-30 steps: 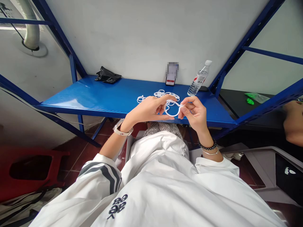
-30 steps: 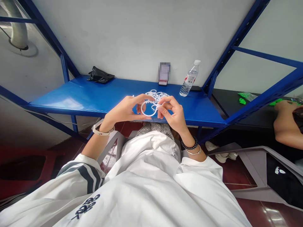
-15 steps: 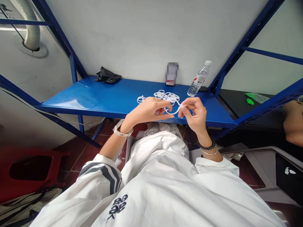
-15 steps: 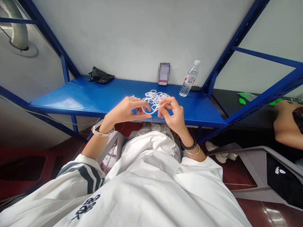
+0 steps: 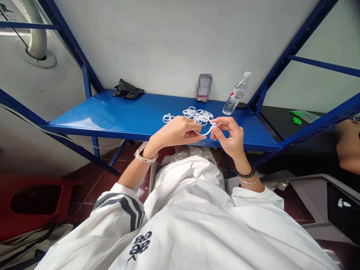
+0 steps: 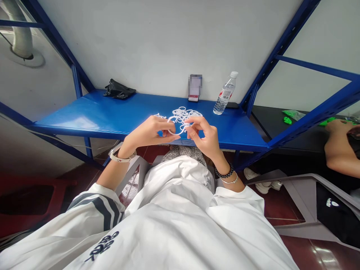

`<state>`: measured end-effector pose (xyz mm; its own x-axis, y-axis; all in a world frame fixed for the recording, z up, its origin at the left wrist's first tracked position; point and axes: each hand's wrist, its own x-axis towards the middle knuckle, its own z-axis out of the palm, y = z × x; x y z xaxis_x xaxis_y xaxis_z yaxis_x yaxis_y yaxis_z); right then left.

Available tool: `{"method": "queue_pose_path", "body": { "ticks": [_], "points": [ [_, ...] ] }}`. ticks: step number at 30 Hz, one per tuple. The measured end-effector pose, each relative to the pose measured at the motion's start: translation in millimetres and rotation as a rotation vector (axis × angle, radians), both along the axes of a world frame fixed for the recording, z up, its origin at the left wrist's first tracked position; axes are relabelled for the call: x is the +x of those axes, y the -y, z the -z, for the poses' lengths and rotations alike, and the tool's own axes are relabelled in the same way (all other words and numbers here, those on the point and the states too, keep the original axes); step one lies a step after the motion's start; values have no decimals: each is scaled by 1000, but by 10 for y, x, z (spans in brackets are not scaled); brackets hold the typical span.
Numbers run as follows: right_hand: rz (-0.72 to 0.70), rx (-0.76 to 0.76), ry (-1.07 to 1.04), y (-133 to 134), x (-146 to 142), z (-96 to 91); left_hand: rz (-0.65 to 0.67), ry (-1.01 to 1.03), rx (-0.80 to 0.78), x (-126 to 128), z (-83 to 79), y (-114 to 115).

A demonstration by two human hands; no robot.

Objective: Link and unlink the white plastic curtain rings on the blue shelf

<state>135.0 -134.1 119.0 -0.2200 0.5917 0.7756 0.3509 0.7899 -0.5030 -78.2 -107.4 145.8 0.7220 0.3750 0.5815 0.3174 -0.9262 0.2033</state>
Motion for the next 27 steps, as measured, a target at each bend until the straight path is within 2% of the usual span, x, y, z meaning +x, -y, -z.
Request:
{"method": "queue_pose_path", "body": {
  "ticks": [4,13,19,27],
  "points": [
    [41,54,3,4,4,18,-17,-11,-24,3,12,-8],
    [122,201,46,-32,22,73,-160,-133,31,56,112,-58],
    [170,231,95,-51,65,75,-110,-130,57,78,135,-41],
    [117,251,61,-71,75,86,-65,-172,70,101,132,-33]
  ]
}}
